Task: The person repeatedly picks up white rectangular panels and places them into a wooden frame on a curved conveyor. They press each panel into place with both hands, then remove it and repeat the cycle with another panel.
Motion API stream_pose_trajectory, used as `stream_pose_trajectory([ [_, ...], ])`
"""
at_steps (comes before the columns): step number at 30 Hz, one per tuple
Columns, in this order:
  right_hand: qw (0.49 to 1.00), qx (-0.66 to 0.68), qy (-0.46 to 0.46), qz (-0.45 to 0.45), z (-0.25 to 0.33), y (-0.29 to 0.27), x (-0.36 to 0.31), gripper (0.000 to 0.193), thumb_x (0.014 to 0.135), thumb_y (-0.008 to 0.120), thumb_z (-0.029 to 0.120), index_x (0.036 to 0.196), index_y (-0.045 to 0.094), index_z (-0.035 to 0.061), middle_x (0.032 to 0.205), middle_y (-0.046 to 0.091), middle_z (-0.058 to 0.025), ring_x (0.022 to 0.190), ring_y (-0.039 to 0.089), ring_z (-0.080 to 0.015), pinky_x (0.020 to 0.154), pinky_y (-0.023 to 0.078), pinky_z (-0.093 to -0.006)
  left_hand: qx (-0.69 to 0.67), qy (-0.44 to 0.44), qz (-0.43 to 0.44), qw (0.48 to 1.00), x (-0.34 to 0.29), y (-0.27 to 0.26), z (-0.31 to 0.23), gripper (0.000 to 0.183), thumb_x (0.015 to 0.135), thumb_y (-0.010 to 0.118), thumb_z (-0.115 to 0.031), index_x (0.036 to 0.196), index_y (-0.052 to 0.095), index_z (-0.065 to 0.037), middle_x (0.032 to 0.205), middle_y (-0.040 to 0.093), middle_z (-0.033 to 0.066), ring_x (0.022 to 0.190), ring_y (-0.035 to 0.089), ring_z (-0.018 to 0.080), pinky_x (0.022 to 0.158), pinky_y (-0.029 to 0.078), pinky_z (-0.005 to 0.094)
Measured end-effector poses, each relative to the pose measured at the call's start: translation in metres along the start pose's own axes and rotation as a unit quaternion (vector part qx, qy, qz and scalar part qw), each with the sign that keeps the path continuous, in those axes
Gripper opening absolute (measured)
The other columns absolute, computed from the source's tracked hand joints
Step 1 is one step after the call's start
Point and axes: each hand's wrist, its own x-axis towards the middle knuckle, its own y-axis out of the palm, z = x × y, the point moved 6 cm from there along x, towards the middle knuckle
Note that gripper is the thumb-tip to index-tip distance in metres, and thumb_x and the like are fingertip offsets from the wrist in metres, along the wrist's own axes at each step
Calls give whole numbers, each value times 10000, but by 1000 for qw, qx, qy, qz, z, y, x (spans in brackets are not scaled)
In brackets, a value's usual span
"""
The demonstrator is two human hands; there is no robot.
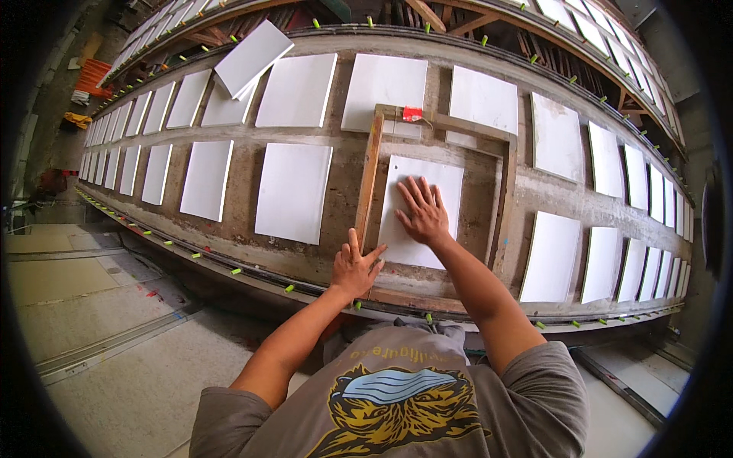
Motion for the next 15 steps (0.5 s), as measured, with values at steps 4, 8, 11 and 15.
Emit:
stream_pose_trajectory([
  [4, 998, 6, 40, -39, -11, -6, 53, 700, 1043, 464, 510, 1652, 262, 230, 1717, 249, -37, 1589, 191, -301, 1286, 148, -537, 23, 26, -51, 998, 0, -7, -2, 473, 982, 654, -450, 1451, 592, -426, 1607, 143, 321, 1102, 520, 394, 914, 495, 484],
  [8, 998, 10, 42, -54, -8, 2, 53, 697, 1057, 433, 497, 1660, 238, 205, 1729, 214, -49, 1594, 174, -303, 1291, 136, -523, 31, 28, -66, 997, -2, -3, -4, 473, 972, 665, -462, 1439, 601, -430, 1608, 148, 315, 1103, 524, 392, 918, 493, 483],
  [11, 999, 23, 37, -16, 6, 6, 25, 698, 1063, 418, 492, 1662, 226, 192, 1733, 198, -65, 1594, 173, -308, 1293, 137, -517, 27, 27, -84, 996, -4, 3, 1, 460, 971, 663, -469, 1427, 614, -430, 1607, 161, 315, 1113, 527, 388, 935, 486, 488],
  [15, 1000, 27, -6, 3, 18, 9, -29, 700, 1063, 424, 484, 1663, 216, 188, 1729, 204, -72, 1591, 182, -308, 1290, 143, -524, -2, 6, -48, 999, 0, 0, 0, 401, 975, 652, -476, 1371, 667, -417, 1597, 169, 326, 1192, 529, 414, 1027, 457, 522],
])
